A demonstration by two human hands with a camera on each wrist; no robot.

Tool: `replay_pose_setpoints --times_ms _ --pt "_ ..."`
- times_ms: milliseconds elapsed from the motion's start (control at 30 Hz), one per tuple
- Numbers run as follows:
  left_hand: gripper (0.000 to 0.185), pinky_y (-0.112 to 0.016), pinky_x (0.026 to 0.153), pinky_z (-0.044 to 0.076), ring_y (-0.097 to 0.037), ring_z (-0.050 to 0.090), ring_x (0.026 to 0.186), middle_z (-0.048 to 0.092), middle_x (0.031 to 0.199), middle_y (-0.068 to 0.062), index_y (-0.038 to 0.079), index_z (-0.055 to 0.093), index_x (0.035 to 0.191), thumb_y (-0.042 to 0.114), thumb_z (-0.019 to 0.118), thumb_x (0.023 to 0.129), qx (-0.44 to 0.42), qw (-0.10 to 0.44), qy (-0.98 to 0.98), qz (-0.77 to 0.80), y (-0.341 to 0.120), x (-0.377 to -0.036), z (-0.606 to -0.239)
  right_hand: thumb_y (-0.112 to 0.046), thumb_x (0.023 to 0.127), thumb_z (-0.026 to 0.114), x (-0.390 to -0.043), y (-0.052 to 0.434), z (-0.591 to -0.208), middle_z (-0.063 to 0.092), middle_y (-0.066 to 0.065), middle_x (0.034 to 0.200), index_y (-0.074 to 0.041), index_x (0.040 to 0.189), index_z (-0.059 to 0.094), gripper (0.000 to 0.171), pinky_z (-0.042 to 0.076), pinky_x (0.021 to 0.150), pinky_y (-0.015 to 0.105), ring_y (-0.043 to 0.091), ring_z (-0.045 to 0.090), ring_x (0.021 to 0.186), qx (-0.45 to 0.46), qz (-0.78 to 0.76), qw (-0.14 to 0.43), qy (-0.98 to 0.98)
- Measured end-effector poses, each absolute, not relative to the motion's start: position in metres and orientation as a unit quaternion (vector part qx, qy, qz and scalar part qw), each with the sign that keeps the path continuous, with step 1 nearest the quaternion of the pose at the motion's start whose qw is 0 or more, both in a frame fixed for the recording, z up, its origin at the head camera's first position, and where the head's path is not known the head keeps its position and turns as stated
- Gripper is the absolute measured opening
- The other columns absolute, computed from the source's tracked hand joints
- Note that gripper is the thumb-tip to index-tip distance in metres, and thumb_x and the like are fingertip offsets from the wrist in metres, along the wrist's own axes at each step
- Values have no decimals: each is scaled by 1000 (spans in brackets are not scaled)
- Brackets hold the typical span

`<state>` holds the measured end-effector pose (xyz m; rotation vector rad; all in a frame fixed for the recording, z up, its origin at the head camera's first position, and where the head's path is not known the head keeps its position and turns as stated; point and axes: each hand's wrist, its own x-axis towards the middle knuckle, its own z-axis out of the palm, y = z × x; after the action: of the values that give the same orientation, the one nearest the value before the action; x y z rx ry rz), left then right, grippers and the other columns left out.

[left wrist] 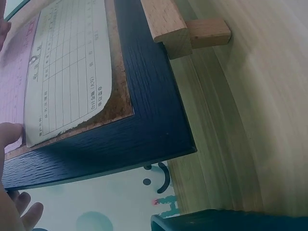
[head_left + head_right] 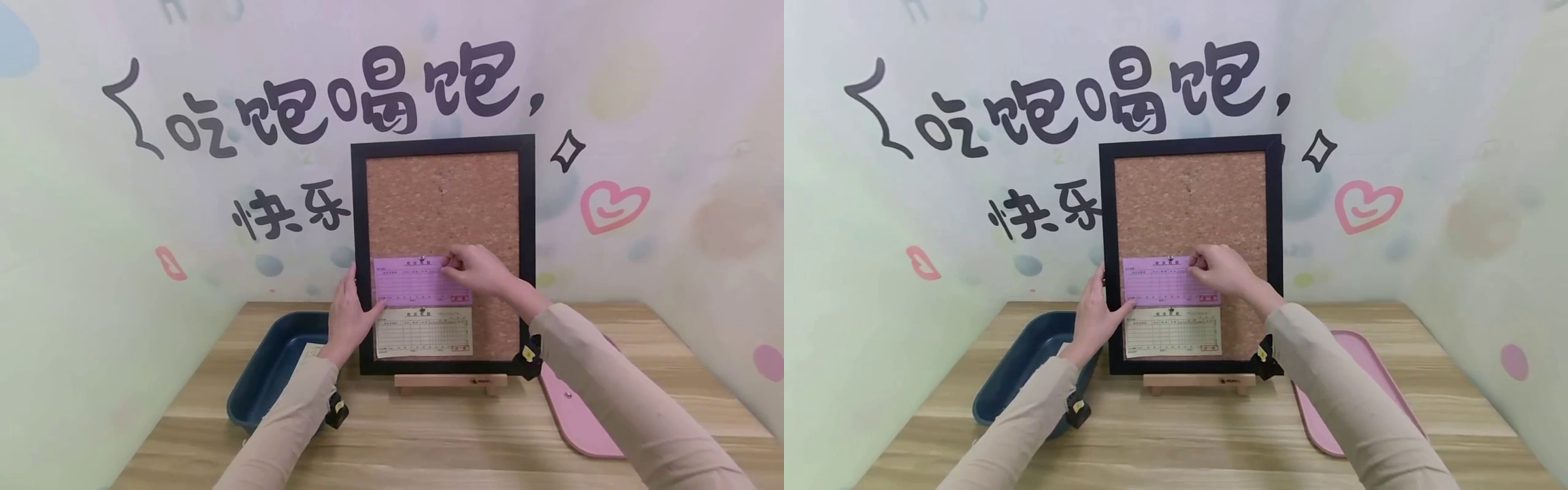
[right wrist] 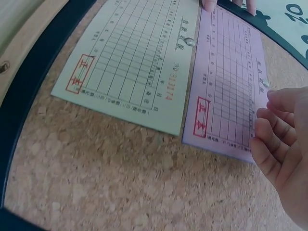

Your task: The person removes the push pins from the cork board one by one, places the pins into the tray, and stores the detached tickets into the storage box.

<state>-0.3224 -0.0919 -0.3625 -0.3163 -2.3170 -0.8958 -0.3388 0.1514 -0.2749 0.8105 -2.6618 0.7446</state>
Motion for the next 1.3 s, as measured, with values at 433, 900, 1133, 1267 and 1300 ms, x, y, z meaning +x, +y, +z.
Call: replay_pose_setpoints --times_ms 433,900,1133,1267,1300 --pt "86 -43 98 36 -31 43 120 41 134 -20 -1 26 139 25 76 73 -126 322 -877 -335 -92 -322 -363 -14 85 61 -348 139 -273 61 1 71 -5 92 63 12 41 57 27 12 51 60 274 254 139 -917" --pt "87 -42 98 37 -29 43 120 42 135 -18 2 26 140 26 76 73 -119 320 -876 -342 -92 -321 -362 -14 85 61 -354 123 -274 58 1 68 -6 91 64 10 39 54 27 12 49 57 266 234 191 -915" --pt "87 -42 97 38 -29 44 119 43 134 -18 2 26 140 27 76 73 -120 321 -877 -337 -92 -323 -363 -10 82 63 -354 117 -278 61 3 71 -5 88 64 7 43 57 29 13 53 59 272 202 242 -909" --pt "87 -42 96 38 -29 44 119 43 134 -18 2 26 140 27 76 73 -120 322 -877 -336 -93 -323 -364 -9 81 64 -354 115 -280 61 3 71 -5 87 63 7 46 58 30 14 54 60 270 198 252 -908" --pt "87 -42 96 38 -29 44 119 43 134 -17 2 26 140 27 76 73 -119 321 -877 -337 -93 -323 -364 -9 81 64 -354 115 -280 61 4 70 -4 87 63 7 45 57 30 14 54 59 270 200 252 -908"
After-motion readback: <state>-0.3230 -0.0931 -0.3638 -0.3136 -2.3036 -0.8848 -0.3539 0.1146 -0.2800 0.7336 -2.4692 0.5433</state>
